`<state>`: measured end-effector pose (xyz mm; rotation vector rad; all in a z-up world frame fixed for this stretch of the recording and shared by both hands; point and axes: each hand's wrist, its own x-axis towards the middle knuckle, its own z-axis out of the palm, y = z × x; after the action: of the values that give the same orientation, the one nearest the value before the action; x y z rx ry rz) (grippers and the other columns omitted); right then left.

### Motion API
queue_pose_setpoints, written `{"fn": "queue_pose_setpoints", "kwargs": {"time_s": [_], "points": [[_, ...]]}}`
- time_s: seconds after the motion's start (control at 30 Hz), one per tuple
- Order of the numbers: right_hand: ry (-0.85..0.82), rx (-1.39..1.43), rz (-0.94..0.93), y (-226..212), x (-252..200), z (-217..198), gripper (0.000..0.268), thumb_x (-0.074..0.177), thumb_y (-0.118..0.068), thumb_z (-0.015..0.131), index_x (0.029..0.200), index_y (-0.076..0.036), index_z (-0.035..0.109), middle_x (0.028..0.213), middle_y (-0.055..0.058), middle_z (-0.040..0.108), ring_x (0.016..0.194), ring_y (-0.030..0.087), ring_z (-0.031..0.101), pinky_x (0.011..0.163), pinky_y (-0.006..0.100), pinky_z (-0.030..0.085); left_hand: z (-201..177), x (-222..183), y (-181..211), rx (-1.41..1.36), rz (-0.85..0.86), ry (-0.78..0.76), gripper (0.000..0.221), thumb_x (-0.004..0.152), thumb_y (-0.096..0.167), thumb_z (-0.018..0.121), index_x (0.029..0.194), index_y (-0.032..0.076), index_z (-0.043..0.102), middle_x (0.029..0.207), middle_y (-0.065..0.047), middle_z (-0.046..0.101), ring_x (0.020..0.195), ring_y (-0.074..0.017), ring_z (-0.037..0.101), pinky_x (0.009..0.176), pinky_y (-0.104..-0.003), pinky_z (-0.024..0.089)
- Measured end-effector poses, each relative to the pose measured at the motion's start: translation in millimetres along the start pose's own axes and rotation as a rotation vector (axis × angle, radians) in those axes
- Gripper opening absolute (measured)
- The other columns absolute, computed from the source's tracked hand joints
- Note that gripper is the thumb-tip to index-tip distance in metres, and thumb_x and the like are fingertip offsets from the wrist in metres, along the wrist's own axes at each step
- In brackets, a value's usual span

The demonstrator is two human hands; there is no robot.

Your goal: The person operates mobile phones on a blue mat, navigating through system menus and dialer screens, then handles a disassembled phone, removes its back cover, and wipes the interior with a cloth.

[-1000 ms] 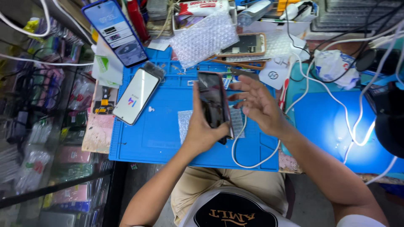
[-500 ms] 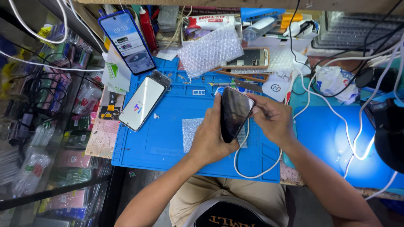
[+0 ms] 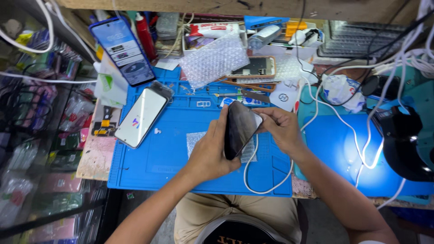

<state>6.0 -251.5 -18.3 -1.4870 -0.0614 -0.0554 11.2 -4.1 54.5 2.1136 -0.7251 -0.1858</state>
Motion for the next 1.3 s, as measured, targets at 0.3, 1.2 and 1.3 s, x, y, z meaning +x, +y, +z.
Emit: {"fn": "queue_pose_setpoints", "kwargs": {"time_s": [0.3, 1.2, 1.3], "points": [[0.063, -0.004, 0.094, -7, 4, 11, 0.030, 0.105, -0.015, 0.059, 0.126, 0.003, 0.070, 0.088, 0.004, 0.069, 0.076, 0.006, 0.064, 0.068, 0.030, 0.065, -3, -1, -18, -0.255, -0.155, -0.151, 0.125, 0.067, 0.016, 0.078, 0.165, 0.007, 0.001, 0.140, -0.027, 0.050, 0.123, -0.0386, 0.060, 0.102, -0.040, 0.050], [0.055, 0.165, 0.105, -16, 7, -15, 0.029, 0.110, -0.014, 0.054, 0.126, 0.007, 0.067, 0.098, 0.013, 0.074, 0.079, 0.017, 0.073, 0.068, 0.029, 0.061, 0, -10, -76, -2.165, -0.133, -0.243, 0.083, 0.105, 0.057, 0.048, 0.165, 0.003, 0.027, 0.166, -0.026, 0.029, 0.152, -0.0381, 0.039, 0.124, -0.056, 0.036], [0.074, 0.183, 0.048, -16, 7, -23, 0.027, 0.112, -0.011, 0.054, 0.126, 0.008, 0.066, 0.103, 0.015, 0.074, 0.083, 0.020, 0.074, 0.072, 0.032, 0.062, -11, -9, -72, -2.172, -0.149, -0.195, 0.085, 0.103, 0.053, 0.051, 0.165, 0.001, 0.024, 0.168, -0.026, 0.027, 0.152, -0.0381, 0.040, 0.125, -0.056, 0.037]]}}
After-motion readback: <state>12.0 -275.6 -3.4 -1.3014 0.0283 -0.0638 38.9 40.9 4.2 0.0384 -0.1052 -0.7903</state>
